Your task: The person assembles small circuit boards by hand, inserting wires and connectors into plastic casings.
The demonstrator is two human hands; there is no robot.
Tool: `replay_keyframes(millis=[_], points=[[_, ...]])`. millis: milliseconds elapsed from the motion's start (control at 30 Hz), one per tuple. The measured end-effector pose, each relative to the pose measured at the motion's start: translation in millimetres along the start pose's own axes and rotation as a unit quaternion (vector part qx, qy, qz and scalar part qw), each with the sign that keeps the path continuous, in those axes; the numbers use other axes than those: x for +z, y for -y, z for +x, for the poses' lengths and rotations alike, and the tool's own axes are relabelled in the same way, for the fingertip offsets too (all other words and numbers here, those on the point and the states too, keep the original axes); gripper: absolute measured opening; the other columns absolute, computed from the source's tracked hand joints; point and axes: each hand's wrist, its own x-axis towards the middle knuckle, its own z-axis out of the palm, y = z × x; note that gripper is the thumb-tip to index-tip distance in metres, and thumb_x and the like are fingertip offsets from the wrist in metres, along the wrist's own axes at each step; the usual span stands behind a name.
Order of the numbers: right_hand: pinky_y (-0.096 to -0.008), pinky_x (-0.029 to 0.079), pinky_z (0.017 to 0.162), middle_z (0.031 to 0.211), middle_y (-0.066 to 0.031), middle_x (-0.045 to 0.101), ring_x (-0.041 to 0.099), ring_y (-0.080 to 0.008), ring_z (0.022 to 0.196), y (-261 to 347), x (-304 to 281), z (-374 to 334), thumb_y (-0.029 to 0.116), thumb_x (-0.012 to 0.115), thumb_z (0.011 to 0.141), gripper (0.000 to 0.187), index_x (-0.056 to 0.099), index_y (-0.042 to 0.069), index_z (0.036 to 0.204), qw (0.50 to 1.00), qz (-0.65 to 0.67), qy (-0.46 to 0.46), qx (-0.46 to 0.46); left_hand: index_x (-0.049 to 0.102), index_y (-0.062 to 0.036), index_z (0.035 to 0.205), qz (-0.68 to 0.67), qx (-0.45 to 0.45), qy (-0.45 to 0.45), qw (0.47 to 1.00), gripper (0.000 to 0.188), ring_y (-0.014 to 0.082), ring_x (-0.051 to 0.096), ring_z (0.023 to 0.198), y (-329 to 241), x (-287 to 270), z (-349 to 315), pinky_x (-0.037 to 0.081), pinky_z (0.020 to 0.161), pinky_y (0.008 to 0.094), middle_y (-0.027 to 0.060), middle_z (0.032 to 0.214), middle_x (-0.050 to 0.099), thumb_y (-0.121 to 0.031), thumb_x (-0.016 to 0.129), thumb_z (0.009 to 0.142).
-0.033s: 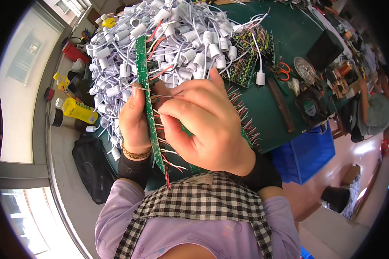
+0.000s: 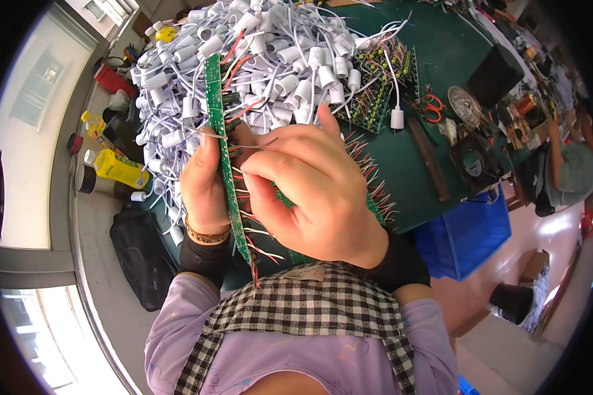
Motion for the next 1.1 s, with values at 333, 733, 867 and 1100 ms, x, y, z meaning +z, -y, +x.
replay_keyframes(millis=[333,733,867,1100], points=[[-0.0383,0.046,0.075,0.076,-0.0078,0.06,0.058,-0.0272,0.078,1,2,1,-0.003,0.069,0.065,0.021,0.066,0.001,0.085,0.999,0.036,-0.018,-0.005,0.056,0.0051,0.1,0.008,-0.037,-0.001,0.999,0.056,0.0139,0.058,0.075,-6,3,-2,0.047,0.069,0.0245,0.0117,0.087,0.061,-0.046,0.035,0.095],[-0.0362,0.044,0.071,0.076,-0.0115,0.058,0.057,-0.0269,0.078,0,-2,-2,-0.003,0.067,0.069,0.013,0.063,-0.002,0.081,0.995,0.097,-0.001,-0.002,0.054,0.0038,0.099,-0.145,-0.052,0.084,0.984,0.05,0.0111,0.055,0.068,0,0,-6,0.044,0.062,0.0233,0.0092,0.08,0.059,-0.041,0.032,0.097],[-0.0347,0.044,0.065,0.073,-0.0078,0.055,0.058,-0.0248,0.072,0,0,-4,-0.003,0.067,0.066,0.014,0.062,0.002,0.079,0.994,0.107,-0.024,0.008,0.053,0.0029,0.099,-0.144,-0.055,0.087,0.984,0.05,0.0105,0.054,0.068,1,4,-7,0.044,0.062,0.0226,0.008,0.078,0.058,-0.043,0.032,0.097],[-0.0347,0.045,0.066,0.069,-0.0063,0.056,0.058,-0.0225,0.069,2,-2,-5,-0.003,0.068,0.064,0.015,0.062,0.003,0.076,0.994,0.103,-0.021,0.036,0.053,0.0018,0.097,-0.086,-0.06,0.023,0.994,0.052,0.0101,0.053,0.068,1,16,-10,0.043,0.062,0.0227,0.0069,0.079,0.058,-0.045,0.03,0.097]])
